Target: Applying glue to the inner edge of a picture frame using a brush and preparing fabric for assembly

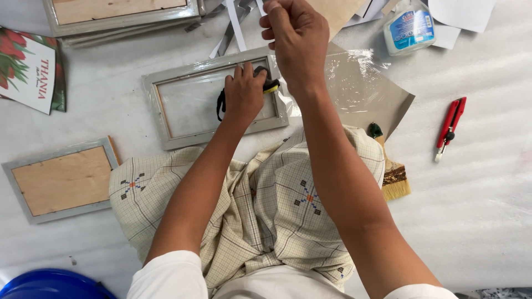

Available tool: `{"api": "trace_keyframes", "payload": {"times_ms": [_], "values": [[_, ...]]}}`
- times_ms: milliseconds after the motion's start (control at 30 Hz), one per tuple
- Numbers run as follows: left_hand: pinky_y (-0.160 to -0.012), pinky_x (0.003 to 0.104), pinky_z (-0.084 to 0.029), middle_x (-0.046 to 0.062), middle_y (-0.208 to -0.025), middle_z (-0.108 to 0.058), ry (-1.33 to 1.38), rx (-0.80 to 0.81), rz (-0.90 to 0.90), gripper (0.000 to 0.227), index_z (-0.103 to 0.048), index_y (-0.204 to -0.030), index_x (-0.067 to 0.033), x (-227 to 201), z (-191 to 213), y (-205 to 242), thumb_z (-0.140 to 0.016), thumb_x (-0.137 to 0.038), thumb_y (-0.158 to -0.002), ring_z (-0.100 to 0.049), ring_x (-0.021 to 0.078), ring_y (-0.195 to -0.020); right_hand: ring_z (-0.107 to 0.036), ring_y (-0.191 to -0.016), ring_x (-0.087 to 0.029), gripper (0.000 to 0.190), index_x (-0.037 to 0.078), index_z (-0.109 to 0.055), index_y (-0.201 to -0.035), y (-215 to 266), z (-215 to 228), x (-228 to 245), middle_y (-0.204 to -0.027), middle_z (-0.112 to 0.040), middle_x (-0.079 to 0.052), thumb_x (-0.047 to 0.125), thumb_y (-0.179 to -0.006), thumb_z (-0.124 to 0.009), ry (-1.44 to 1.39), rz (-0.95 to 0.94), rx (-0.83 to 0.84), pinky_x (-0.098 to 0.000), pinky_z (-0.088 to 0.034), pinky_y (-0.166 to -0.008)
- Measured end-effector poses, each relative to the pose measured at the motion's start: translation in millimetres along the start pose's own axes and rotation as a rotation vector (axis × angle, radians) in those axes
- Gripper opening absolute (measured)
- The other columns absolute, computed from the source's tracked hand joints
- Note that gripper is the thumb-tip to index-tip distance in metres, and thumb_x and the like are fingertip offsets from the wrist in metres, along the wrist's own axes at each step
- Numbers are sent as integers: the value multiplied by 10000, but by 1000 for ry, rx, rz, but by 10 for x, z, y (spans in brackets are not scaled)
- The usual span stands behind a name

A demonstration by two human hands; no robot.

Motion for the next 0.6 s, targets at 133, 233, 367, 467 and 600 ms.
{"api": "trace_keyframes", "payload": {"times_ms": [133, 233, 367, 467, 600], "values": [[-666, 407, -375, 86, -984, -572, -55, -66, -7, 229, -758, -1019, -130, -13, 20, -104, -744, -57, -803, -518, 253, -824, -661, -616, -99, 179, 31, -754, -912, -2, -38, -39, -728, -726, -42, 157, -940, -630, -25, -32, 17, -226, -524, -547], [-694, 418, -373, 91, -1002, -573, -75, -112, 9, 205, -759, -1015, -135, 2, -4, -236, -724, -83, -819, -505, 258, -819, -670, -627, -116, 202, 18, -752, -884, -30, -32, 9, -727, -729, -65, 168, -940, -630, -15, 35, 23, -238, -542, -549], [-698, 426, -395, 102, -1003, -565, -4, -35, 43, 228, -759, -1058, -123, 22, 36, -178, -700, -65, -846, -533, 269, -838, -669, -620, -110, 190, 26, -752, -894, -2, -9, 1, -724, -723, -55, 163, -935, -628, -7, -6, 15, -236, -527, -543], [-692, 431, -418, 108, -1000, -554, 40, 58, 48, 229, -745, -1061, -103, -11, 31, -128, -687, -39, -849, -553, 271, -841, -666, -617, -114, 197, 22, -752, -889, -9, 33, 16, -716, -720, -57, 166, -934, -626, -15, 7, 6, -239, -527, -540], [-701, 433, -434, 103, -1012, -564, 0, 59, 54, 189, -758, -1028, -104, 23, -51, -188, -706, -64, -851, -556, 266, -842, -691, -578, -126, 261, 29, -760, -842, -42, 9, -38, -684, -733, -69, 229, -947, -629, -3, 78, 3, -238, -534, -498]]}}
Point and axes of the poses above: each hand's wrist, its own y-axis away from the middle knuckle, its own z-axis out of the back of the hand, x = y × z, the point moved 5 cm from there along -y, towards the middle knuckle
